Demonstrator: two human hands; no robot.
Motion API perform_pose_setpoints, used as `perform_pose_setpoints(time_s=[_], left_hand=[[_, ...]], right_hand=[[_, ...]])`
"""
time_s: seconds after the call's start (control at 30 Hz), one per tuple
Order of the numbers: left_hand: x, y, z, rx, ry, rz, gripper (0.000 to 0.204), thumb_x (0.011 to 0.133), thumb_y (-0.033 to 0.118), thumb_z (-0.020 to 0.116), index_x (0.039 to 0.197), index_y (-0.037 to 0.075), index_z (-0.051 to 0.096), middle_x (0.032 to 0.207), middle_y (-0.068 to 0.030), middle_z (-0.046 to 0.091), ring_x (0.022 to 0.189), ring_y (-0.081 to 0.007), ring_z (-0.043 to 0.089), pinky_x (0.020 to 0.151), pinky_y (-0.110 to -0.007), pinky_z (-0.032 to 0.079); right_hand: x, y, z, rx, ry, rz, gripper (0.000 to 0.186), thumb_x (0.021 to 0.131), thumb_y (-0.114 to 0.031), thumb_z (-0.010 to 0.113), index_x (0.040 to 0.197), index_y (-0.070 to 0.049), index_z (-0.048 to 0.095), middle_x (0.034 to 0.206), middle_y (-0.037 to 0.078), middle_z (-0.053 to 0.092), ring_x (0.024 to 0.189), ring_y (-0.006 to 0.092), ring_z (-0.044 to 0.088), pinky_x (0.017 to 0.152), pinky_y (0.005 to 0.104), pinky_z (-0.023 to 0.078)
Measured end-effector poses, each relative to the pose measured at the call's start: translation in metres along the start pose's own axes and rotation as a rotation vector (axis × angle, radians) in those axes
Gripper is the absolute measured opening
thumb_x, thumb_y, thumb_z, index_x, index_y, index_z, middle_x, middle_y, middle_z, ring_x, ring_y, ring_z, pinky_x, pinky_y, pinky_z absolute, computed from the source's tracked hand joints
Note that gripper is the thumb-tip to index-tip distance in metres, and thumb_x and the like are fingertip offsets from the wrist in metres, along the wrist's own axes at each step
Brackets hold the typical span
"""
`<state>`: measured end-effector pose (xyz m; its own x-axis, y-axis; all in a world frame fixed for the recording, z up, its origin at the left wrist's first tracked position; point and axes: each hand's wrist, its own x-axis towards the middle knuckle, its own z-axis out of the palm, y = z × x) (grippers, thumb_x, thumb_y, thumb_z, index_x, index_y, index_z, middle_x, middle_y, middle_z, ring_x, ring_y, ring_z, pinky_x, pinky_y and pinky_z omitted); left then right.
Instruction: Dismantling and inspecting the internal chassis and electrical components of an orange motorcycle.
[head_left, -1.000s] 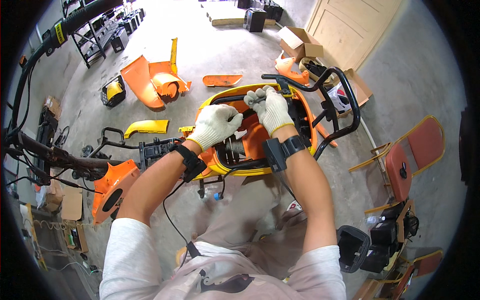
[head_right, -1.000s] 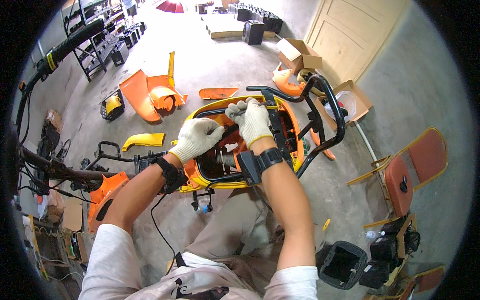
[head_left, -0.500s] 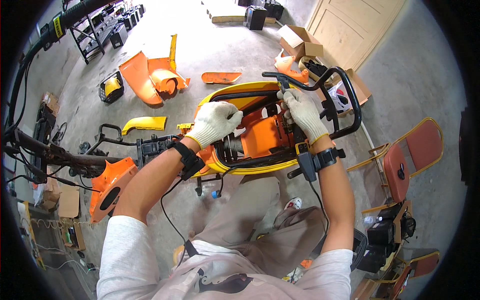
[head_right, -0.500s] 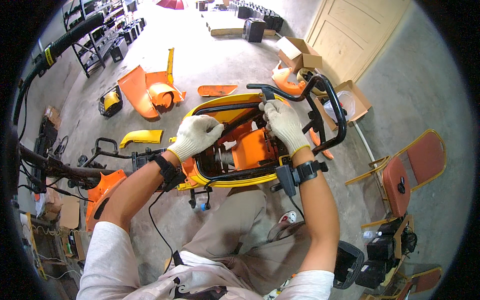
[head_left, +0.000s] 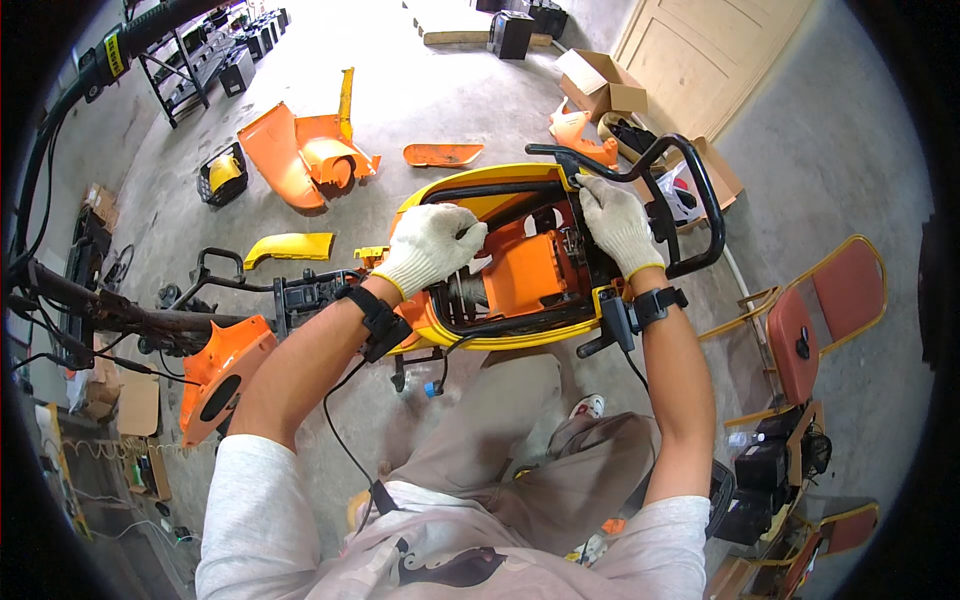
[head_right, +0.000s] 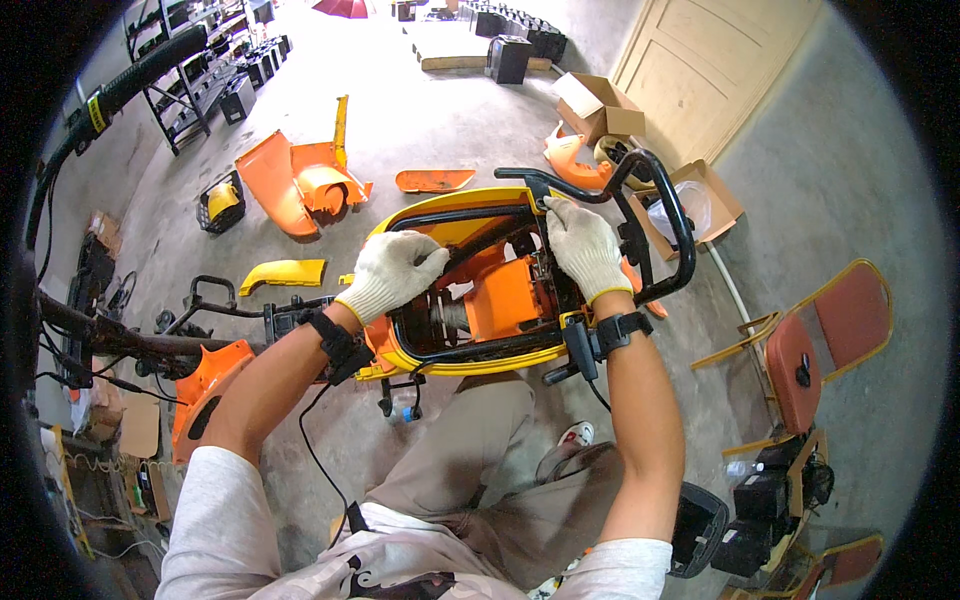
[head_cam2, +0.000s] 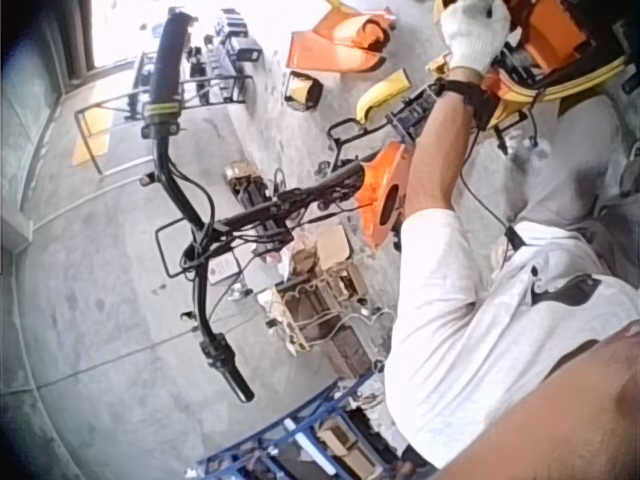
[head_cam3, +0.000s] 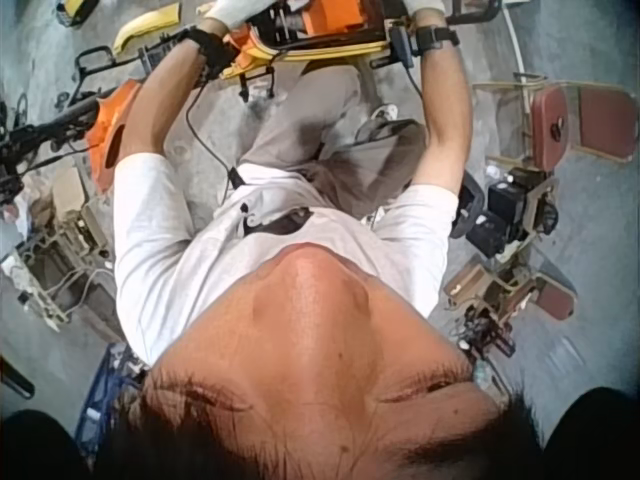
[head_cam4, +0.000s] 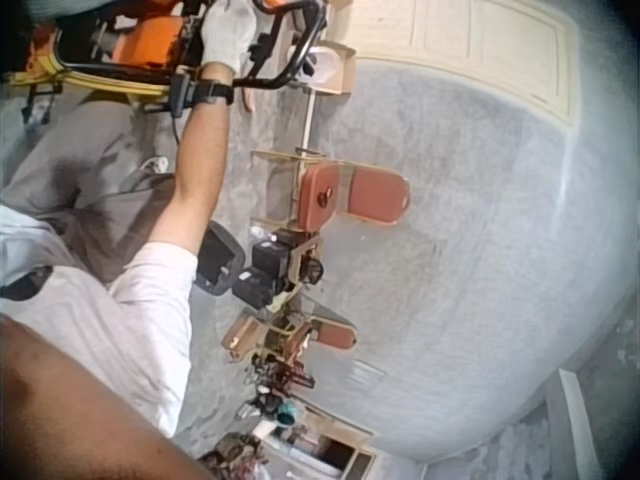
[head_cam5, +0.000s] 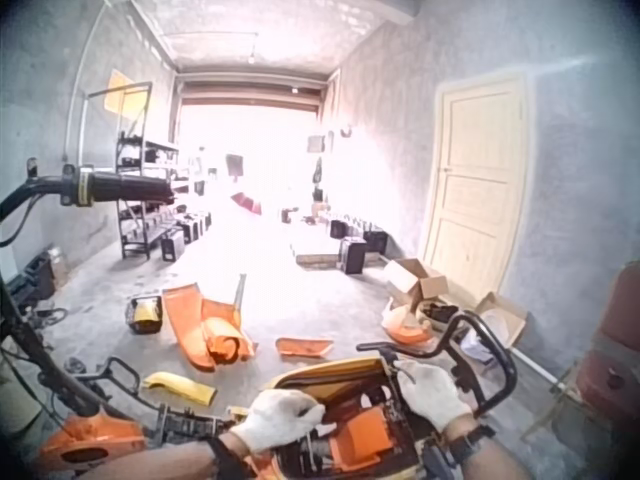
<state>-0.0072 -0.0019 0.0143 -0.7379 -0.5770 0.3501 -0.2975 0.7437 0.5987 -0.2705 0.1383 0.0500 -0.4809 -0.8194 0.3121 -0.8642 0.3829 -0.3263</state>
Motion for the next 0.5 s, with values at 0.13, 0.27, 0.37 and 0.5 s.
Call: perform_pose_setpoints(time_s=[0.13, 0.27, 0.37, 0.5], left_hand=[[0.0, 0.001, 0.0, 0.017, -0.004, -0.002, 0.035, 0.093, 0.036, 0.064, 0.089, 0.004, 0.079, 0.085, -0.0177, 0.074, 0.082, -0.0358, 0.073, 0.078, -0.043, 0.058], [0.0, 0.0, 0.001, 0.019, -0.001, 0.008, 0.035, 0.093, 0.036, 0.065, 0.089, 0.004, 0.079, 0.085, -0.0173, 0.074, 0.082, -0.0357, 0.073, 0.078, -0.043, 0.058], [0.0, 0.001, 0.002, 0.02, 0.008, 0.004, 0.035, 0.093, 0.036, 0.065, 0.089, 0.004, 0.079, 0.086, -0.0173, 0.074, 0.082, -0.0358, 0.073, 0.078, -0.043, 0.058], [0.001, 0.001, 0.0, 0.014, -0.012, 0.002, 0.035, 0.093, 0.036, 0.065, 0.089, 0.004, 0.079, 0.087, -0.0177, 0.074, 0.083, -0.0363, 0.072, 0.079, -0.044, 0.058]], right_hand=[[0.004, 0.001, 0.002, -0.022, -0.009, -0.018, 0.036, 0.104, -0.034, 0.053, 0.131, -0.018, 0.071, 0.121, 0.021, 0.071, 0.109, 0.0409, 0.069, 0.098, 0.0491, 0.055], [0.005, 0.0, 0.004, -0.051, -0.014, 0.014, 0.036, 0.105, -0.034, 0.052, 0.132, -0.018, 0.07, 0.118, 0.021, 0.072, 0.107, 0.0415, 0.069, 0.096, 0.0503, 0.055], [0.001, -0.002, 0.008, -0.048, -0.045, 0.095, 0.037, 0.105, -0.035, 0.051, 0.133, -0.019, 0.069, 0.119, 0.021, 0.071, 0.109, 0.0412, 0.069, 0.097, 0.0512, 0.054], [-0.003, -0.017, 0.019, -0.008, 0.046, 0.092, 0.039, 0.105, -0.03, 0.049, 0.136, -0.012, 0.065, 0.118, 0.023, 0.072, 0.108, 0.0448, 0.069, 0.096, 0.0533, 0.054]])
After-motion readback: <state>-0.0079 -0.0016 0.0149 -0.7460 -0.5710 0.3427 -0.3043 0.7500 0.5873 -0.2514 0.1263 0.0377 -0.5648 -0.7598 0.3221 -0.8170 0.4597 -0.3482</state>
